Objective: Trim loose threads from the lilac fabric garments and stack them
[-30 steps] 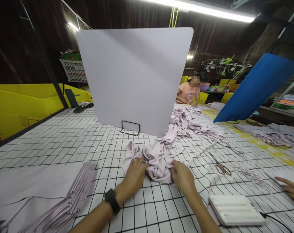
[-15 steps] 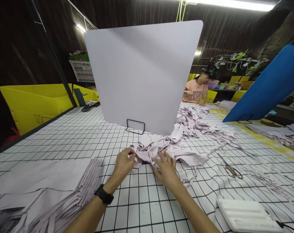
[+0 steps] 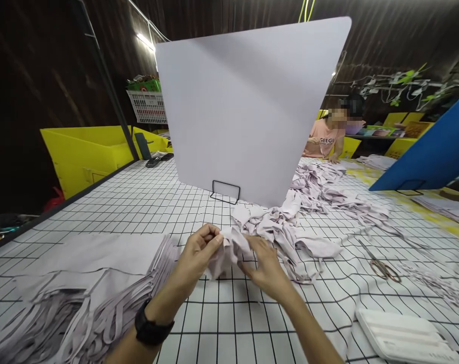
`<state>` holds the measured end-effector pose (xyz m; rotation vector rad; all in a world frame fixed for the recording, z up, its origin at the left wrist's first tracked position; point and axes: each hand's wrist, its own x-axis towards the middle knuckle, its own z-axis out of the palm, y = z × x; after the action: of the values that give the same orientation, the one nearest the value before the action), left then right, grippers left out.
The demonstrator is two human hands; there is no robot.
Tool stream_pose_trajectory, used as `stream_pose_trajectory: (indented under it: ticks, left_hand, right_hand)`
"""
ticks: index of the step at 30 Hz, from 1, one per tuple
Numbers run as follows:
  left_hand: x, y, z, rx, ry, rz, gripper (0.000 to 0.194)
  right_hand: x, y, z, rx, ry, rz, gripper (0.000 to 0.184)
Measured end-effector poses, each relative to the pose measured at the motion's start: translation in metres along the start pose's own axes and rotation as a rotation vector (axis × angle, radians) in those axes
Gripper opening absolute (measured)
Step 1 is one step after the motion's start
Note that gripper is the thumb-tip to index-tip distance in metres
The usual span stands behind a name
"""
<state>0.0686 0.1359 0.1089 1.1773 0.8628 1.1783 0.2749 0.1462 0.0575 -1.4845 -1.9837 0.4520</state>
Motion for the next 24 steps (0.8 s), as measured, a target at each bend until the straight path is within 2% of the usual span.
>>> stream_pose_trajectory:
  ticks: [3,6,8,12,15,17,20,24]
  left_hand:
    - [-0.014,0.02,-0.006,-0.084,-0.049,0.008,0.031]
    - [-0.029,0.039,-0.018,-0.193,-0.057,-0.022,0.033]
    - [-0.037,0.047,-0.025,-0.233,-0.086,-0.073,0.035]
    - [-0.046,0.046,-0.034,-0.169,-0.222,-0.284,0.046]
    - [-0.048,0.037,-0.038,-0.097,-0.257,-0.388,0.056]
    - [-0.049,0.031,-0.039,-0.072,-0.267,-0.386,0.053]
    - [-0.05,0.028,-0.039,-0.076,-0.302,-0.351,0.039]
    - [-0.047,0.029,-0.035,-0.208,-0.283,-0.313,0.038]
  right_hand:
    - [-0.017,-0.037,0.002,0.207,0.014,0.014,0.037]
    - [-0.031,-0.06,-0.016,0.398,0.072,0.095,0.034]
    - [-0.038,-0.066,-0.031,0.468,0.121,0.125,0.034]
    - [-0.046,-0.063,-0.049,0.543,0.155,0.205,0.029]
    - [-0.051,-0.057,-0.053,0.578,0.2,0.3,0.028]
    - [-0.055,-0.054,-0.056,0.556,0.225,0.316,0.029]
    - [-0.059,-0.049,-0.058,0.488,0.182,0.295,0.032]
    - [-0.061,-0.04,-0.052,0.186,0.169,0.293,0.044]
